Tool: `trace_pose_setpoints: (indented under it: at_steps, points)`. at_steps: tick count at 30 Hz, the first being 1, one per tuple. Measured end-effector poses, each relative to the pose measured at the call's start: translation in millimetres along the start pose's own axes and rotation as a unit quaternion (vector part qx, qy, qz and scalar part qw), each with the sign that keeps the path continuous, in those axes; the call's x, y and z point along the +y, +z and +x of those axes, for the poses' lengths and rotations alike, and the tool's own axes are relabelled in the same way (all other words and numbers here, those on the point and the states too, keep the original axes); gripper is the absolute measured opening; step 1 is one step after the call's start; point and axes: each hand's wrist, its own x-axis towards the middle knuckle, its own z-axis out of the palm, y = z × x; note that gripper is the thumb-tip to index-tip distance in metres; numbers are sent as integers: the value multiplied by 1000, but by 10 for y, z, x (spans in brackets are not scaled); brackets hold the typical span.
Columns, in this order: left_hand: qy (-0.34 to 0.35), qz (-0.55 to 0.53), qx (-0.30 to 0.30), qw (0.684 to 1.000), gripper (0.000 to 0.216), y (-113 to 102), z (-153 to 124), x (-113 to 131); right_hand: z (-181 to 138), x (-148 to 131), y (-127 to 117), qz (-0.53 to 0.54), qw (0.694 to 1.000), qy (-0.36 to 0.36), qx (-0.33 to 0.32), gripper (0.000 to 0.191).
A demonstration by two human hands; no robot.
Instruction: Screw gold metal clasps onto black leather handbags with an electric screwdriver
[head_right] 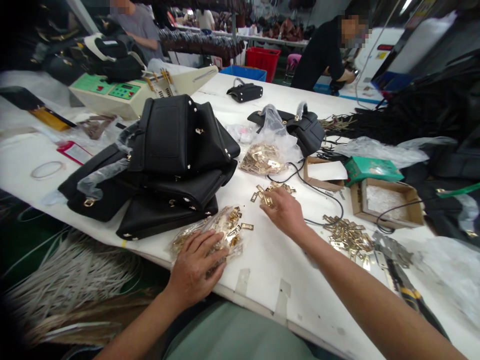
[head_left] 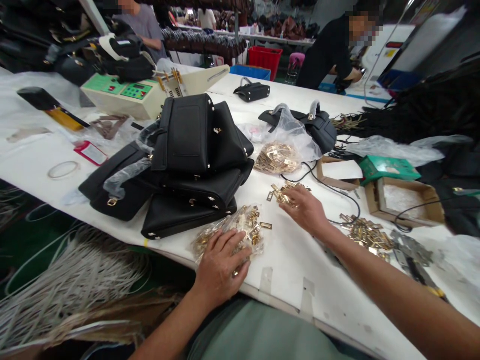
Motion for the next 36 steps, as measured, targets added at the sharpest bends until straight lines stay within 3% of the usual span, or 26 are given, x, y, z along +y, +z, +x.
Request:
trace_pose_setpoints:
  at_steps: [5,9,13,22,29,33,34,36]
  points:
    - [-2,3,-3,1000,24,-8,9,6,-132,-394,304,133,974,-36,-179,26]
    - [-3,13,-4,1000,25,-13,20,20,-141,-537,430,171,961,39,-214,19]
    - [-7,19,-11,1000,26,-6,33,29,-152,-491,371,280,923,87,-251,11]
    - [-10,18,-11,1000,25,15,31,9,-151,-210,162,366,889,143,-235,25]
    - [-8,14,-4,1000,25,11,36,14,16,71,-45,319,918,197,-127,34]
    - [-7,6,1,1000,24,16,36,12,14,108,-8,160,980,116,12,36]
    - [-6,5,1,1000,25,18,36,10,-6,61,32,139,987,75,13,35]
    - [-6,4,-3,1000,25,20,37,6,-53,-84,141,138,989,-1,-51,31]
